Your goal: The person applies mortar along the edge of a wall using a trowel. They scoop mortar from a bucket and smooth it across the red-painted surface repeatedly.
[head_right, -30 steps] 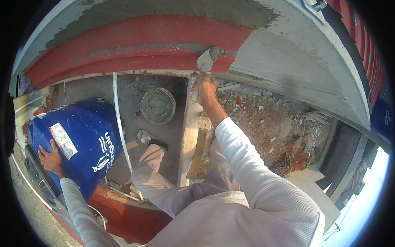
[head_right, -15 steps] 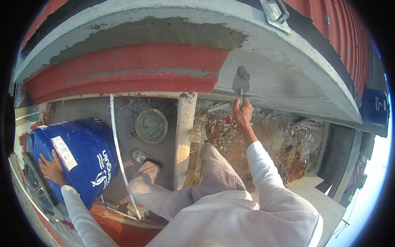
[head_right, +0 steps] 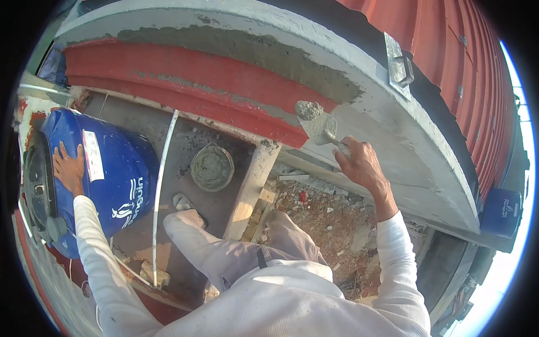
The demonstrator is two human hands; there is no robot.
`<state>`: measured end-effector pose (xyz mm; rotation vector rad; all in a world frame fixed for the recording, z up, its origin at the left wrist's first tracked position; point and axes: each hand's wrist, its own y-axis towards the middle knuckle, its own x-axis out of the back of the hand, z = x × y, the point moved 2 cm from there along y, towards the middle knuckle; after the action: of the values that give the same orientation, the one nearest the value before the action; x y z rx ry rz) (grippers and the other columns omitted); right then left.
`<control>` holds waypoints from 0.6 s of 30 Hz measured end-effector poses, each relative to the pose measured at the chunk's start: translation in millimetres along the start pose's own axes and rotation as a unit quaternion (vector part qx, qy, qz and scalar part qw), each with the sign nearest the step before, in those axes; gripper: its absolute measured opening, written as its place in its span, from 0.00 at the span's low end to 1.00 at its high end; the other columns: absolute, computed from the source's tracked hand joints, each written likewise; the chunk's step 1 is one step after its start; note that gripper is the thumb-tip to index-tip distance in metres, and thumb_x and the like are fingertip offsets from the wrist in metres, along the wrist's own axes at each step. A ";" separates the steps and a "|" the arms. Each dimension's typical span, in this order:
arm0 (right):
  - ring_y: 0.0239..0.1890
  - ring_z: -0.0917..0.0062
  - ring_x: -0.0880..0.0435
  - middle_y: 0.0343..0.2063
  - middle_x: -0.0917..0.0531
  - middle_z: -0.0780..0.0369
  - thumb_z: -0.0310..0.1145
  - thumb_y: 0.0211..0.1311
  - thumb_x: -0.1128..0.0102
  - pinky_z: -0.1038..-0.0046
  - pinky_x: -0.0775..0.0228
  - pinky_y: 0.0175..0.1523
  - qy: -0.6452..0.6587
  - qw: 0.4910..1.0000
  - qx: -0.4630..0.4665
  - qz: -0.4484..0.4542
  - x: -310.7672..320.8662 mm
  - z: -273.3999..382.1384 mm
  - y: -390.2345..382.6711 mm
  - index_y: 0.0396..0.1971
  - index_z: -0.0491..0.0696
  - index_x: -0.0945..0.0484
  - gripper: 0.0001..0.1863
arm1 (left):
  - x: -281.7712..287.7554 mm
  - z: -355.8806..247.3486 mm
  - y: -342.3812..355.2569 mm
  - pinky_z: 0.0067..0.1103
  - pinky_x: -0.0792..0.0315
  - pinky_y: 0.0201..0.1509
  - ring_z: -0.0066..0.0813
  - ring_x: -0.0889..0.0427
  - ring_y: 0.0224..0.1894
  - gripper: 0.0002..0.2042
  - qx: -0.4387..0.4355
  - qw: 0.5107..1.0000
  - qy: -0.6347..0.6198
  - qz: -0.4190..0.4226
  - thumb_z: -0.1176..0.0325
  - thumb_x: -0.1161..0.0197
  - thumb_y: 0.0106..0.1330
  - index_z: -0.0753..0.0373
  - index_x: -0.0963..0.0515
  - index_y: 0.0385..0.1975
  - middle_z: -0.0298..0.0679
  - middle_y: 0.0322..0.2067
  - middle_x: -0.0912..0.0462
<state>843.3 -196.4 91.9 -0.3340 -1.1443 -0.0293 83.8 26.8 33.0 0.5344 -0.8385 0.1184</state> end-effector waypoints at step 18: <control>0.23 0.66 0.16 0.23 0.15 0.54 0.35 0.68 0.34 0.65 0.27 0.33 0.077 0.931 0.353 0.051 -34.6 270.9 124.1 0.39 0.39 0.16 0.13 | 7.6 5.3 -0.1 0.43 0.47 0.80 0.41 0.42 0.80 0.40 0.023 0.996 -0.089 0.019 0.37 0.40 0.70 0.47 0.37 0.78 0.39 0.78 0.38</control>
<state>612.2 -9.0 130.7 0.2497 -0.9101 0.4341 85.4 23.3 41.5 0.5789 -1.0230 0.1276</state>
